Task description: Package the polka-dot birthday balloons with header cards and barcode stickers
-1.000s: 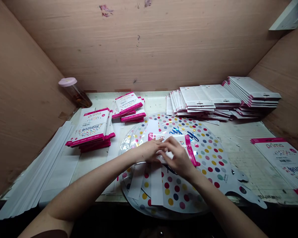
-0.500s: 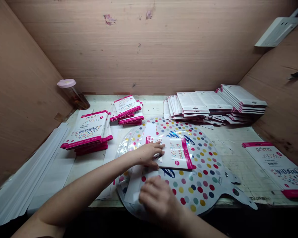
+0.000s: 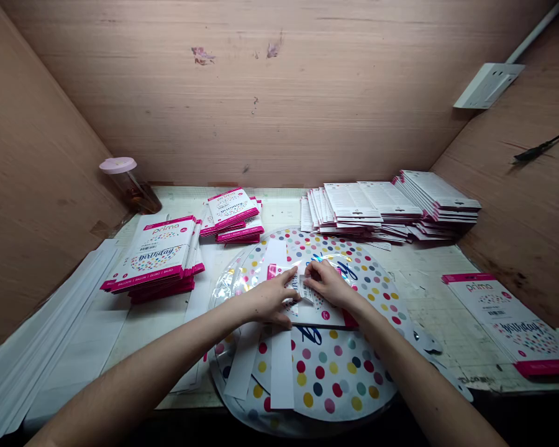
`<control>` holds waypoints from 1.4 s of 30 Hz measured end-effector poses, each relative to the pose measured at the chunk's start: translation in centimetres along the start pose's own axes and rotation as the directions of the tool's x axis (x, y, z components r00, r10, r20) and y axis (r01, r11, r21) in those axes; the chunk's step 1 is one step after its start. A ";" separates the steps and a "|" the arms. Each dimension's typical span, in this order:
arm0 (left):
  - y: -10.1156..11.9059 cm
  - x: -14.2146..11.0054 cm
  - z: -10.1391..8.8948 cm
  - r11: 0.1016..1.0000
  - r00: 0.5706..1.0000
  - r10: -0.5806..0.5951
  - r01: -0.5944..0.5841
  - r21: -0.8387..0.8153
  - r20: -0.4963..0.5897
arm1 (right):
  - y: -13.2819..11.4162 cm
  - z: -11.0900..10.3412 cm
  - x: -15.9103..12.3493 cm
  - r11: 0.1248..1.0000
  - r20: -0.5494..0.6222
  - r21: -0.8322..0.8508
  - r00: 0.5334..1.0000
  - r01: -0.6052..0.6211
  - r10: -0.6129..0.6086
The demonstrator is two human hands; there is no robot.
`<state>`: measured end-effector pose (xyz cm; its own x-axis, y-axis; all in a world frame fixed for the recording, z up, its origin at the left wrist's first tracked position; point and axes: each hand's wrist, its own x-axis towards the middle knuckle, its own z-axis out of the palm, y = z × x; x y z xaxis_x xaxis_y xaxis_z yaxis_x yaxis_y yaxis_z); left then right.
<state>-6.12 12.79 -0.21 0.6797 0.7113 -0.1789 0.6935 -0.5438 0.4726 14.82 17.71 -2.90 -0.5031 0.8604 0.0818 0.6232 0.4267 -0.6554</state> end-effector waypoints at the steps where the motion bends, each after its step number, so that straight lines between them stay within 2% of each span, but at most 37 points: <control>1: 0.0 0.0 0.0 1.000 1.000 0.007 -0.007 -0.003 -0.004 | 0.0 0.1 -0.1 1.000 -0.003 -0.029 1.000 0.001 -0.001; 5: 0.0 0.0 0.2 1.000 1.000 0.011 -0.011 -0.002 -0.013 | 0.2 1.2 -0.4 0.987 -0.059 -0.160 0.998 -0.019 0.009; 11: 0.1 0.1 0.0 1.000 1.000 0.011 -0.012 0.024 0.006 | 1.0 2.6 0.0 0.923 -0.236 -0.346 0.968 -0.167 0.086; 15: 0.1 0.1 0.0 0.999 0.999 0.041 -0.041 0.024 0.001 | 1.1 2.3 -0.7 0.897 -0.230 -0.416 0.972 -0.150 0.055; 18: 0.0 0.1 0.2 0.998 0.998 0.058 -0.058 0.032 0.022 | 0.6 2.2 -3.0 0.877 -0.202 -0.461 0.978 -0.137 0.047; 21: 0.0 0.1 0.3 1.000 1.000 -0.002 0.002 0.016 0.011 | -0.3 2.6 -6.4 0.844 -0.174 -0.523 0.984 -0.120 0.032; 24: 0.4 0.2 -0.1 0.997 0.999 0.025 -0.029 0.077 0.046 | -0.8 3.7 -9.7 0.793 -0.140 -0.609 0.984 0.004 -0.113; 26: 1.0 0.6 -0.8 0.989 0.994 0.059 -0.070 0.132 0.088 | -0.7 4.6 -11.3 0.743 -0.152 -0.667 0.964 0.064 -0.220; 27: 1.3 1.1 -1.2 0.989 0.996 0.038 -0.050 0.138 0.085 | -0.4 5.1 -11.9 0.723 -0.169 -0.687 0.951 0.075 -0.259; 29: 1.6 2.5 -2.1 0.991 0.997 -0.076 0.073 0.112 0.028 | 0.5 5.8 -12.4 0.702 -0.203 -0.707 0.929 0.079 -0.310; 31: 1.4 4.1 -3.3 0.974 0.978 -0.208 0.210 0.085 -0.031 | 1.5 6.3 -12.1 0.698 -0.228 -0.711 0.909 0.089 -0.349; 33: 0.9 5.3 -4.7 0.956 0.958 -0.286 0.287 0.051 -0.035 | 2.2 6.4 -11.4 0.702 -0.239 -0.700 0.884 0.130 -0.402; 35: 1.1 5.6 -6.2 0.948 0.948 -0.317 0.317 -0.007 -0.024 | 2.3 6.2 -11.1 0.751 -0.309 -0.649 0.860 0.122 -0.407; 36: 1.4 5.4 -6.9 0.949 0.949 -0.314 0.313 -0.042 -0.024 | 2.0 5.9 -11.1 0.803 -0.388 -0.592 0.847 0.074 -0.364; 37: 1.9 5.2 -7.5 0.953 0.956 -0.294 0.291 -0.084 -0.020 | 1.6 5.6 -11.3 0.869 -0.492 -0.495 0.823 0.004 -0.284; 39: 2.9 4.7 -8.5 0.964 0.976 -0.216 0.207 -0.167 -0.039 | 0.4 4.9 -11.6 0.979 -0.695 -0.163 0.719 -0.122 -0.026; 40: 3.4 4.7 -8.7 0.967 0.985 -0.165 0.152 -0.206 -0.044 | -0.3 4.5 -11.6 0.990 -0.744 0.069 0.654 -0.125 0.134; 41: 3.8 4.9 -8.7 0.952 0.991 -0.123 0.102 -0.289 -0.058 | -1.0 4.1 -11.4 0.946 -0.730 0.312 0.614 -0.091 0.300; 42: 4.3 5.1 -8.5 0.832 0.983 -0.156 0.076 -0.549 -0.100 | -1.6 3.6 -11.1 0.842 -0.647 0.538 0.627 -0.027 0.434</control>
<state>-1.73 17.87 8.25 0.5357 0.8285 -0.1629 0.4975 -0.1539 0.8537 17.24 6.42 -5.44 0.3425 0.9048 0.2531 0.2161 0.1863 -0.9584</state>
